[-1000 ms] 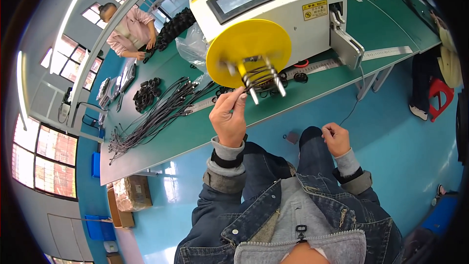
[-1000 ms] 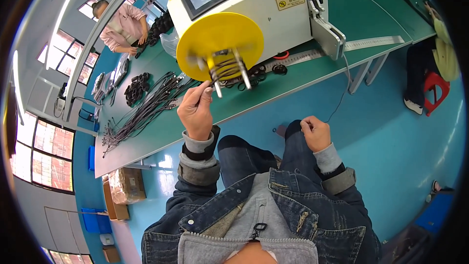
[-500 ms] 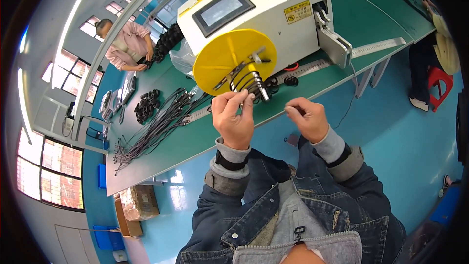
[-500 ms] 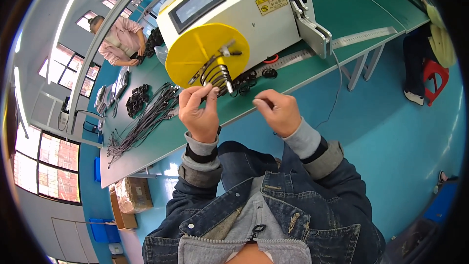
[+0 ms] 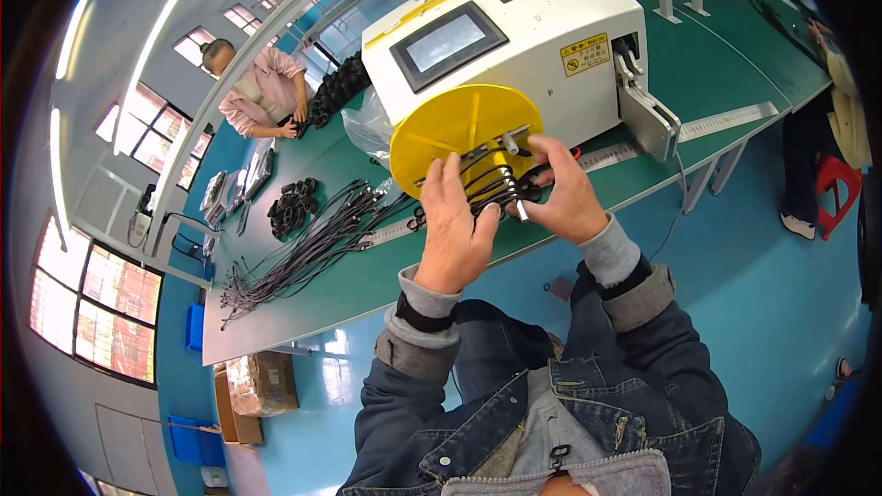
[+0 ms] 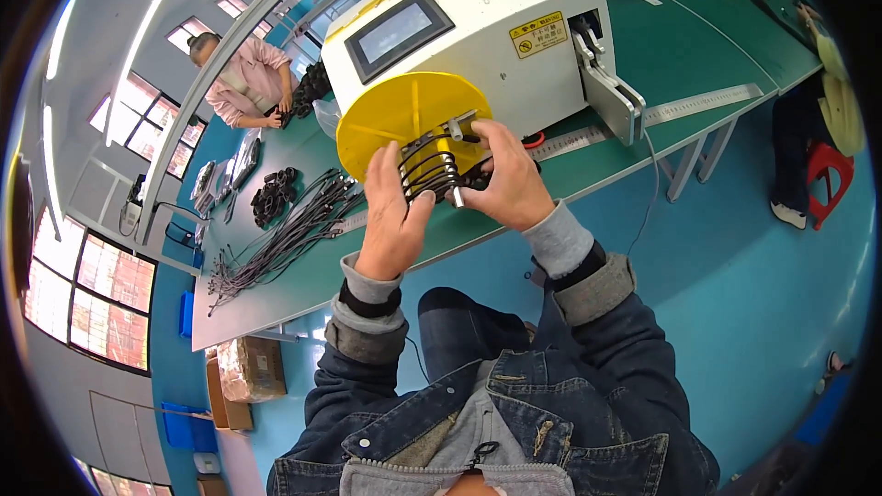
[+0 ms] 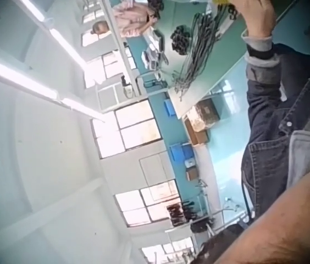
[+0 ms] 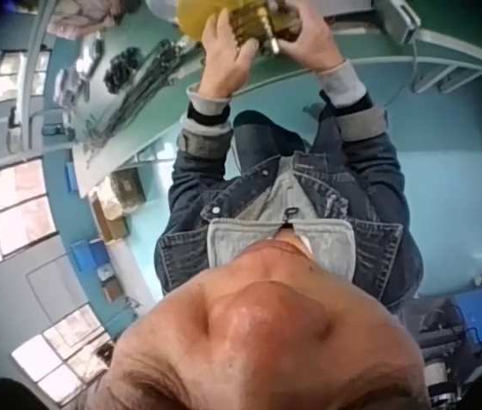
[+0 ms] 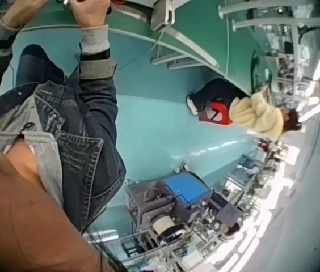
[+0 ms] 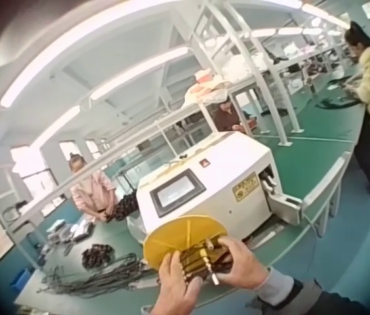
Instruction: The person picks up a cable, winds it around the spindles of a machine, and removes the coiled cable. They then secure the coil with a rubber band and place the finished cable onto a pile on the table.
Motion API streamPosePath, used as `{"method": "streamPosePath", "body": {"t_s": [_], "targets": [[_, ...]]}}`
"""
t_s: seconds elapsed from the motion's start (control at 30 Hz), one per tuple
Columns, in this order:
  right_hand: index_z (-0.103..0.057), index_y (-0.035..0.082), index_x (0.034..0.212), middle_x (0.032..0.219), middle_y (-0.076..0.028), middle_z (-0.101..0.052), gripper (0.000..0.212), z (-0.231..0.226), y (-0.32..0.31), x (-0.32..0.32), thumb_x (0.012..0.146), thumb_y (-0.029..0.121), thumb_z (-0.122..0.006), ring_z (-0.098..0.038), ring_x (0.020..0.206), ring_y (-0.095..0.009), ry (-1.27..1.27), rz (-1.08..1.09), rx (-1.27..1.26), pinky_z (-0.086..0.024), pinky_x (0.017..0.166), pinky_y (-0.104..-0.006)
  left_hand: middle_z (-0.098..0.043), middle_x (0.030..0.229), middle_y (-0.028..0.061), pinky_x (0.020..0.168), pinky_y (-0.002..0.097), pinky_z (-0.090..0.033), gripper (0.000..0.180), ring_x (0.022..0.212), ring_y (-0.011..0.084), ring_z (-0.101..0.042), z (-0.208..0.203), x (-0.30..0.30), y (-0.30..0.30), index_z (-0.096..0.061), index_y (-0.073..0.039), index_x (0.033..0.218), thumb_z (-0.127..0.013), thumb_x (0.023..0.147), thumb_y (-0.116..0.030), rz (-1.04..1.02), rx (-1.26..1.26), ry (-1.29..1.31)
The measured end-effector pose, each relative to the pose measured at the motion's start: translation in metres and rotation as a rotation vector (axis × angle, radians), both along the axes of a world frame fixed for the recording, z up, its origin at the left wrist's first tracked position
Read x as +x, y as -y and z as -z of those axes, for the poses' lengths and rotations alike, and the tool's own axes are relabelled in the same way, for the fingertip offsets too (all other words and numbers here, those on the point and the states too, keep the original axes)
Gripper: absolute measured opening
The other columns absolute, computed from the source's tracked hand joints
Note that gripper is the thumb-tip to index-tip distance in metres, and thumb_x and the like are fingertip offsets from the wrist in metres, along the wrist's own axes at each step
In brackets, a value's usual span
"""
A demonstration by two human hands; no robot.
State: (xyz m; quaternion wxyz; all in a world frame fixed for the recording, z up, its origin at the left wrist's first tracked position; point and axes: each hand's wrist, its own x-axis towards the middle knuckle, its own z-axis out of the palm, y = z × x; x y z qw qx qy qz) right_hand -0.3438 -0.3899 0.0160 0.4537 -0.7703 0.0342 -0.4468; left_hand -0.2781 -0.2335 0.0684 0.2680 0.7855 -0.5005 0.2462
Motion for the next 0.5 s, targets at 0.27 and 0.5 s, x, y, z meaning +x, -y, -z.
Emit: {"method": "streamPosePath", "body": {"t_s": [0.27, 0.5], "targets": [[-0.028, 0.001, 0.133, 0.115, -0.015, -0.048, 0.084, 0.015, 0.0, 0.01, 0.064, 0.014, -0.075, -0.052, 0.097, -0.019, -0.006, -0.435, 0.31, -0.047, 0.082, -0.0293, -0.04, 0.114, 0.0309, 0.091, 0.0399, -0.036, 0.055, 0.103, 0.042, -0.043, -0.002, 0.004, 0.0, -0.03, 0.009, 0.125, -0.052, 0.081, -0.017, 0.174, 0.085, -0.338], [-0.035, -0.001, 0.124, 0.093, -0.019, -0.058, 0.061, 0.023, -0.048, 0.01, 0.073, 0.011, -0.065, -0.06, 0.078, -0.033, 0.129, -0.112, 0.262, -0.05, 0.07, -0.0368, -0.052, 0.088, 0.0239, 0.07, 0.043, -0.043, 0.034, 0.08, 0.0406, -0.052, -0.006, 0.0, 0.004, -0.043, 0.006, 0.106, -0.051, 0.084, -0.018, 0.16, 0.116, -0.206]]}}
